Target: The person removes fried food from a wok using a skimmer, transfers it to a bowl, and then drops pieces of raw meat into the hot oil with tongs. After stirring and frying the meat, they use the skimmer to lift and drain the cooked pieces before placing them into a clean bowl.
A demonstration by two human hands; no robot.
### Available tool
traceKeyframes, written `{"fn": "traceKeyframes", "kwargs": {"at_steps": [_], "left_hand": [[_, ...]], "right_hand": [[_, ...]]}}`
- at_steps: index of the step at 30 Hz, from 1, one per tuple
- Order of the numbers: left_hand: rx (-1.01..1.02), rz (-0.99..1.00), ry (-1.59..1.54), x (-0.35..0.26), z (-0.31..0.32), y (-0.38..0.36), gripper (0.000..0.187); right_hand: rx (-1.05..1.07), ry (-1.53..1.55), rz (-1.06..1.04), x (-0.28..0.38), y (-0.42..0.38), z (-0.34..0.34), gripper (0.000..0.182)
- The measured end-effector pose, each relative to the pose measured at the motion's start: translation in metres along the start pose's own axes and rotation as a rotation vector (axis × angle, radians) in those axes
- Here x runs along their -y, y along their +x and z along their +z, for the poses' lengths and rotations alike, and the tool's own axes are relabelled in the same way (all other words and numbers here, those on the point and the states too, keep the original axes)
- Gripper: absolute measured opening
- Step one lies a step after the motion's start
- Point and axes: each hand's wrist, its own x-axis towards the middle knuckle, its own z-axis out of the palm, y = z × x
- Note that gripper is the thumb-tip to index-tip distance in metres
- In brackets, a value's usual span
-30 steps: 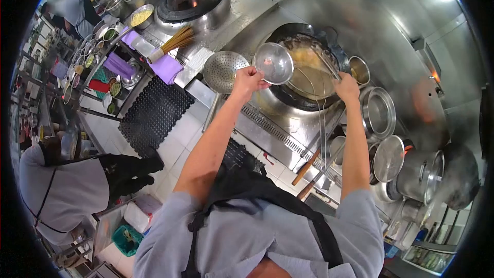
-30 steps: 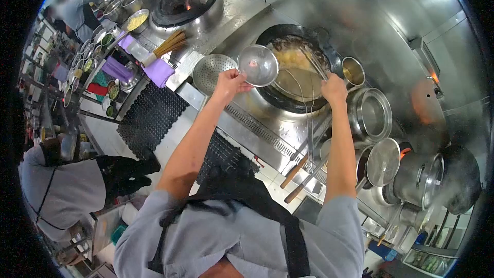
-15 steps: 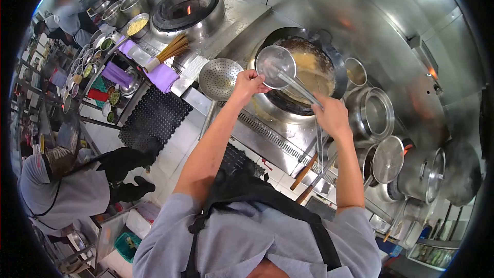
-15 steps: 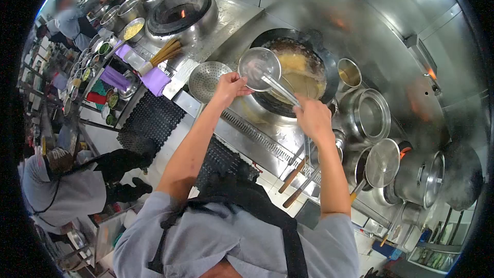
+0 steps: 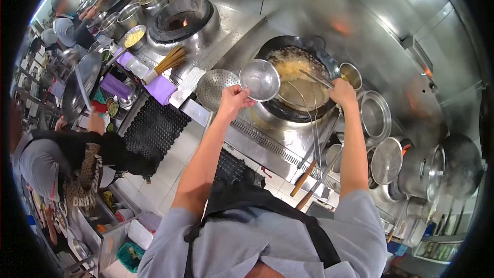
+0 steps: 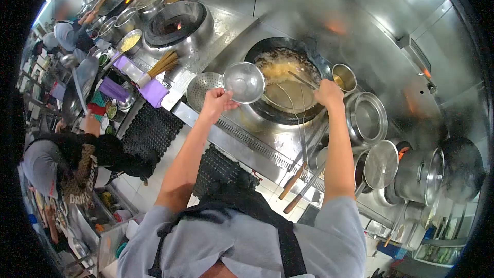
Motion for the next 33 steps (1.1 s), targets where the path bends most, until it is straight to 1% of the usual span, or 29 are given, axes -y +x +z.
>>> {"fn": "traceKeyframes", "kwargs": {"at_steps": [3,4,6,7,9,10,12,16,19,22,25,28,29,32,33], "left_hand": [[0.023,-0.017,-0.019,0.006,-0.004,-0.011,0.021],[0.022,-0.034,0.015,0.007,-0.007,-0.018,0.021],[0.021,-0.048,0.076,0.007,-0.012,-0.027,0.020],[0.027,-0.043,0.046,0.008,-0.017,-0.035,0.020],[0.038,-0.035,-0.011,0.010,-0.033,-0.053,0.020],[0.026,-0.064,0.005,0.008,-0.039,-0.060,0.019],[0.006,-0.133,0.031,0.007,-0.049,-0.080,0.017],[0.027,-0.157,0.037,0.025,-0.075,-0.092,0.018],[0.026,-0.178,0.006,0.022,-0.081,-0.108,0.017],[0.007,-0.213,0.036,0.033,-0.093,-0.117,0.018],[0.021,-0.209,0.031,0.042,-0.102,-0.123,0.018],[0.037,-0.243,0.004,0.042,-0.107,-0.132,0.018],[0.021,-0.244,0.001,0.042,-0.110,-0.136,0.018],[-0.033,-0.246,-0.007,0.040,-0.121,-0.148,0.019],[-0.048,-0.250,0.001,0.034,-0.122,-0.155,0.019]], "right_hand": [[0.183,-0.076,0.002,-0.009,0.064,0.037,0.040],[0.213,-0.056,0.027,-0.011,0.078,0.054,0.039],[0.253,-0.024,0.069,0.005,0.095,0.055,0.038],[0.196,-0.051,0.086,0.003,0.097,0.053,0.037],[0.075,0.017,0.076,0.006,0.087,0.021,0.035],[0.018,0.048,0.072,0.004,0.085,0.014,0.035],[0.025,-0.020,0.064,-0.004,0.087,0.013,0.035],[0.016,-0.080,0.005,-0.017,0.091,0.010,0.038],[-0.039,-0.023,0.025,-0.015,0.079,-0.001,0.040],[0.138,-0.016,0.062,0.008,0.060,-0.027,0.043],[0.231,-0.119,-0.059,0.032,0.069,-0.004,0.042],[0.262,-0.165,-0.032,0.066,0.076,0.038,0.042],[0.104,-0.105,-0.032,0.060,0.073,0.039,0.036],[0.013,-0.055,0.031,0.034,0.073,0.014,0.038],[0.015,-0.083,0.036,0.030,0.066,0.004,0.037]]}}
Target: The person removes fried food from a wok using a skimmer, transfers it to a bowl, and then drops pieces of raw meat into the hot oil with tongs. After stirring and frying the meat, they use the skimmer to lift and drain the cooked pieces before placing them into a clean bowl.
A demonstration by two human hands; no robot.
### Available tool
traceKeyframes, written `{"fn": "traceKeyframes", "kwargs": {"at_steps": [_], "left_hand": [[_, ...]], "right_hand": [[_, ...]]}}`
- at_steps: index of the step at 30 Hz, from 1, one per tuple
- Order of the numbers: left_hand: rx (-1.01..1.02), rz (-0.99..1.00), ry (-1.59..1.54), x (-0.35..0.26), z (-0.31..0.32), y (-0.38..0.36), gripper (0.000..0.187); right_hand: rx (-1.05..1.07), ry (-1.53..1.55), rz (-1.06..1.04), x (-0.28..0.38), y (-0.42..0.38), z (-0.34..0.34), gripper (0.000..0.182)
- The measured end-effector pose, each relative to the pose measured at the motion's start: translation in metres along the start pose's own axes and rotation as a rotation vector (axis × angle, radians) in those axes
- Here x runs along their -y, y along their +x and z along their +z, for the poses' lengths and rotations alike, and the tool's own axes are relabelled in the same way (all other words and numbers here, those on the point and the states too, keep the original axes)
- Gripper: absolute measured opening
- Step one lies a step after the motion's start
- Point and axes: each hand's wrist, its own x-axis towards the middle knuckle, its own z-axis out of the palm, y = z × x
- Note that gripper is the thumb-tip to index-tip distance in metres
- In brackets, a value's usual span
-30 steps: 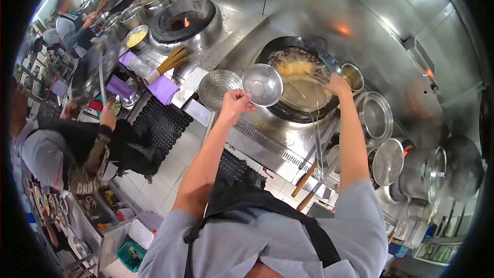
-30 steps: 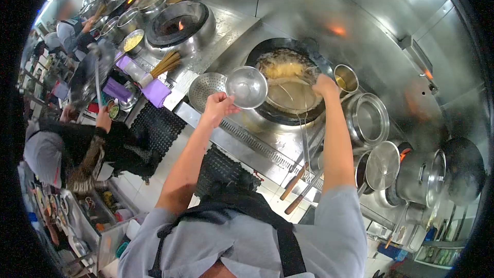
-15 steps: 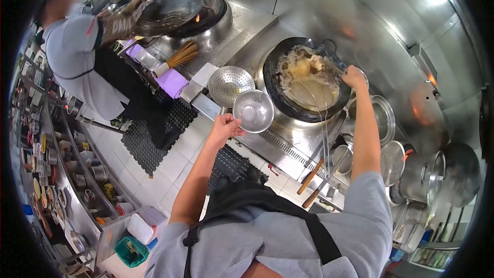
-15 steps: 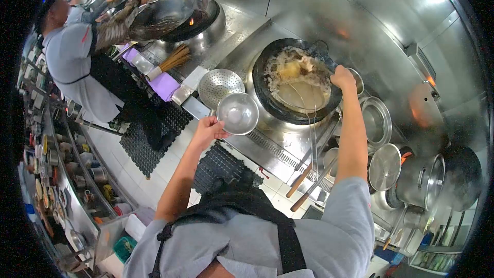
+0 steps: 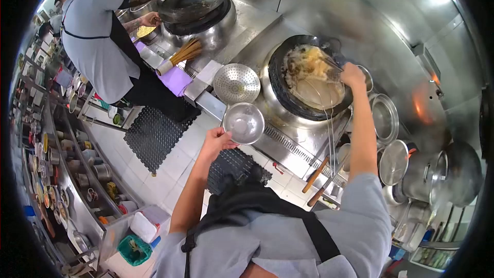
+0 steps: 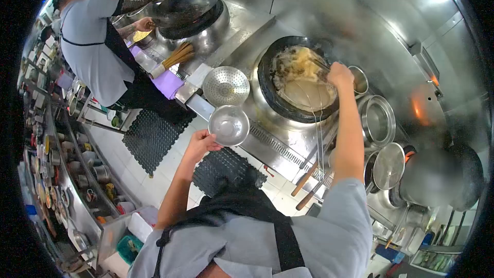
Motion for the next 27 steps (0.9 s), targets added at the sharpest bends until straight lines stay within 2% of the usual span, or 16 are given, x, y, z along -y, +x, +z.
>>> {"fn": "traceKeyframes", "kwargs": {"at_steps": [5,12,16,23,27], "left_hand": [[-0.049,-0.011,0.008,0.006,-0.014,-0.004,0.020],[-0.011,0.008,-0.030,-0.005,-0.004,0.013,0.018],[0.020,-0.007,-0.004,-0.003,-0.002,0.018,0.018],[0.003,-0.026,0.023,-0.009,0.003,0.015,0.020],[-0.024,-0.020,0.050,-0.011,0.003,0.013,0.021]], "right_hand": [[-0.049,-0.071,0.031,-0.013,-0.020,-0.044,0.032],[0.045,-0.047,0.071,-0.050,-0.002,-0.030,0.033],[0.029,-0.069,0.046,-0.057,-0.003,-0.018,0.031],[0.050,-0.036,0.014,-0.041,0.017,-0.016,0.040],[0.068,0.023,-0.006,-0.004,0.036,-0.005,0.040]]}}
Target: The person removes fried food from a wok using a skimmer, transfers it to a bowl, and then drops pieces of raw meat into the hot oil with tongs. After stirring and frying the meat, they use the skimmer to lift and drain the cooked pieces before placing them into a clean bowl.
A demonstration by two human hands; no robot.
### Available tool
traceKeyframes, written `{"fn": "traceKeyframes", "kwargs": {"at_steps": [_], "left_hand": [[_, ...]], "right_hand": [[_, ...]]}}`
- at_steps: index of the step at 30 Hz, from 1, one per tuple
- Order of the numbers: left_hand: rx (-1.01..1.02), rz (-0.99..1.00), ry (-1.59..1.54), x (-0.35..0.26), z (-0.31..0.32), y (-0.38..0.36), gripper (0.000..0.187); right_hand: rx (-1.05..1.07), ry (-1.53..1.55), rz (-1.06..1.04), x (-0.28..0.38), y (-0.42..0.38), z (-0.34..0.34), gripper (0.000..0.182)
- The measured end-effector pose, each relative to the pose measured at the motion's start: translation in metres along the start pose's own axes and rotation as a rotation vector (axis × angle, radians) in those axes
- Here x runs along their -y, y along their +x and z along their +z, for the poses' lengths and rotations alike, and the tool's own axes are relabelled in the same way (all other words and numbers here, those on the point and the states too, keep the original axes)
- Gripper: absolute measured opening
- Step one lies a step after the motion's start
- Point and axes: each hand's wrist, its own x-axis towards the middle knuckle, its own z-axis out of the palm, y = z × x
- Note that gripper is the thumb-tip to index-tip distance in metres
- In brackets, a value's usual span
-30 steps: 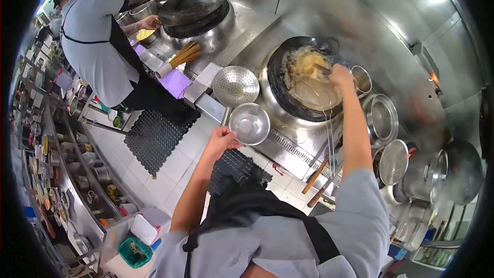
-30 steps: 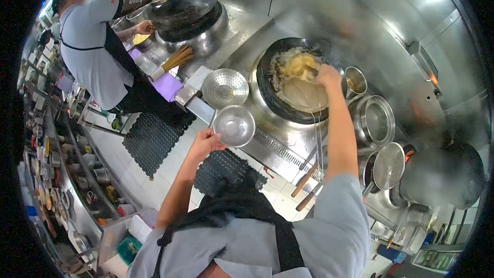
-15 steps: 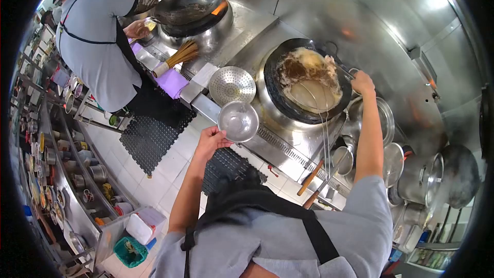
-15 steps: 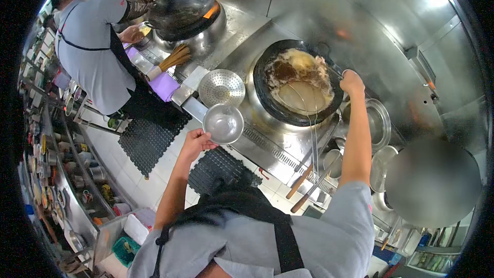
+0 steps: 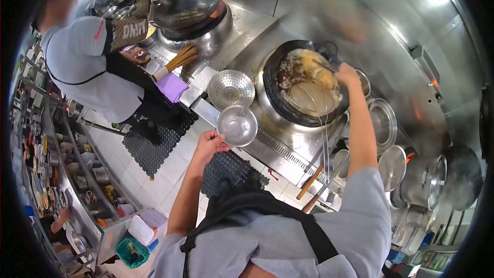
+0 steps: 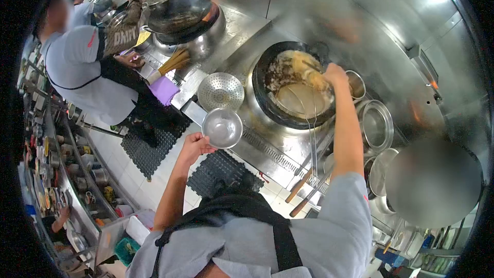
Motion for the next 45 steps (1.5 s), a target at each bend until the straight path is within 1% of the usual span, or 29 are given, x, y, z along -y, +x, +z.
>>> {"fn": "traceKeyframes", "kwargs": {"at_steps": [3,6,7,10,13,16,19,22,25,27,31,34,35,37,38,39,41,42,43,44,45], "left_hand": [[0.031,0.013,0.003,0.001,-0.002,-0.005,0.020],[0.036,0.038,-0.043,-0.001,-0.002,-0.012,0.020],[0.012,0.041,-0.049,-0.001,-0.004,-0.013,0.018],[-0.031,0.034,-0.061,0.004,-0.008,-0.015,0.017],[-0.023,0.020,-0.048,0.007,-0.015,-0.009,0.018],[0.000,0.011,-0.044,0.003,-0.015,-0.001,0.017],[0.023,-0.015,-0.048,0.015,-0.015,-0.007,0.017],[0.048,-0.002,-0.056,0.010,-0.014,-0.005,0.017],[0.045,-0.002,-0.021,0.009,-0.018,-0.009,0.017],[0.044,-0.009,-0.021,0.010,-0.022,-0.014,0.018],[0.063,0.000,-0.036,0.011,-0.033,-0.021,0.016],[0.067,0.003,-0.047,0.006,-0.033,-0.032,0.015],[0.078,0.005,-0.061,0.004,-0.035,-0.037,0.015],[0.117,0.022,-0.064,0.012,-0.052,-0.037,0.016],[0.117,-0.001,-0.057,0.017,-0.058,-0.043,0.017],[0.111,-0.008,-0.057,0.018,-0.062,-0.049,0.018],[0.119,-0.007,-0.086,0.014,-0.071,-0.065,0.020],[0.143,-0.015,-0.093,0.020,-0.083,-0.071,0.020],[0.159,-0.023,-0.101,0.032,-0.099,-0.074,0.019],[0.171,-0.027,-0.110,0.043,-0.113,-0.080,0.019],[0.155,-0.044,-0.152,0.050,-0.122,-0.089,0.015]], "right_hand": [[-0.006,0.016,0.039,-0.003,0.049,0.065,0.037],[-0.028,-0.030,0.026,0.002,0.021,0.034,0.034],[0.004,-0.051,0.043,-0.006,0.019,0.024,0.035],[-0.136,0.014,0.036,-0.032,-0.006,0.005,0.034],[-0.102,0.050,0.112,-0.025,-0.032,-0.026,0.031],[-0.134,-0.015,0.057,-0.031,-0.030,-0.015,0.031],[-0.100,-0.038,0.025,-0.036,-0.028,0.002,0.032],[-0.149,0.006,0.023,-0.029,-0.040,0.003,0.034],[-0.158,0.073,0.083,-0.021,-0.047,0.005,0.036],[-0.101,0.036,0.074,-0.020,-0.051,-0.004,0.039],[-0.010,-0.062,0.092,-0.027,-0.069,0.007,0.042],[-0.106,0.037,0.201,-0.035,-0.105,-0.004,0.043],[-0.139,0.018,0.167,-0.054,-0.114,0.003,0.041],[-0.109,-0.019,0.248,-0.058,-0.180,-0.025,0.034],[-0.090,-0.045,0.285,-0.060,-0.209,-0.035,0.031],[-0.070,-0.139,0.322,-0.103,-0.216,-0.017,0.029],[-0.123,-0.142,0.401,-0.138,-0.272,-0.010,0.030],[-0.066,-0.200,0.405,-0.172,-0.286,0.011,0.032],[-0.047,-0.256,0.458,-0.167,-0.316,0.017,0.030],[0.061,-0.245,0.516,-0.170,-0.333,0.025,0.029],[0.177,-0.286,0.551,-0.191,-0.337,0.052,0.031]]}}
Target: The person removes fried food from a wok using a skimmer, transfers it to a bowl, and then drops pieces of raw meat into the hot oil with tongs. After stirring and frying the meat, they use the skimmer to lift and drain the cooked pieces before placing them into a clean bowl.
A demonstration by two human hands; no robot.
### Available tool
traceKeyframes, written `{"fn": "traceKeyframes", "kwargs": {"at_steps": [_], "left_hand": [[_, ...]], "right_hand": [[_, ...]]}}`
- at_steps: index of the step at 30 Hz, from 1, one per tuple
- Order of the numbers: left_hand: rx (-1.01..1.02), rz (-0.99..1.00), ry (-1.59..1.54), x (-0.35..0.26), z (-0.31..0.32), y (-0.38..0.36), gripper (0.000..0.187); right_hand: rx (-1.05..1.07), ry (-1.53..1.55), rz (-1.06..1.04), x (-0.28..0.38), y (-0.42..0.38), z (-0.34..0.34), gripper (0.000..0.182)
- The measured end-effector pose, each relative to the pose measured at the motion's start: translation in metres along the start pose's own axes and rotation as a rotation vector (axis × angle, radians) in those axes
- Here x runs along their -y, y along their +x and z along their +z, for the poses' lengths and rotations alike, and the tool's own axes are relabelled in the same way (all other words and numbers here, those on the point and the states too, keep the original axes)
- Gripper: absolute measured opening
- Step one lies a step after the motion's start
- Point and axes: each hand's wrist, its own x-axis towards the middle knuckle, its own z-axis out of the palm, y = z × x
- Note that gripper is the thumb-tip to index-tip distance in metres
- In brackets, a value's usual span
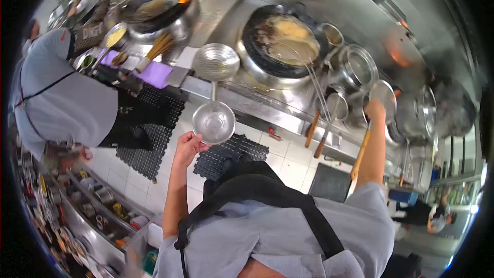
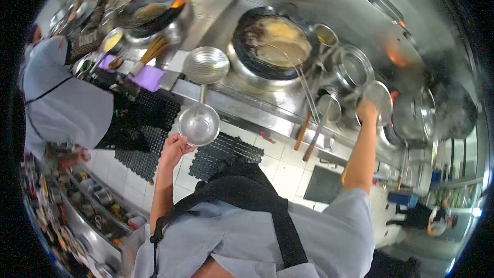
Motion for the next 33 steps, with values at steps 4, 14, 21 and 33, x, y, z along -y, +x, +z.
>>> {"fn": "traceKeyframes", "kwargs": {"at_steps": [4,14,21,33], "left_hand": [[-0.174,-0.048,0.072,-0.006,0.001,-0.076,0.015],[-0.523,0.109,-0.330,0.056,-0.090,-0.218,0.012],[-0.906,0.440,-0.544,0.051,-0.213,-0.321,0.012],[-1.366,0.972,-0.779,0.012,-0.557,-0.605,0.015]], "right_hand": [[-0.266,-0.033,-0.455,-0.064,0.046,0.160,0.034],[-0.144,0.416,-1.087,0.265,-0.084,0.149,0.050],[0.346,0.437,-1.518,0.451,-0.304,0.139,0.043],[0.820,0.291,-1.068,0.493,-0.438,0.288,0.033]]}}
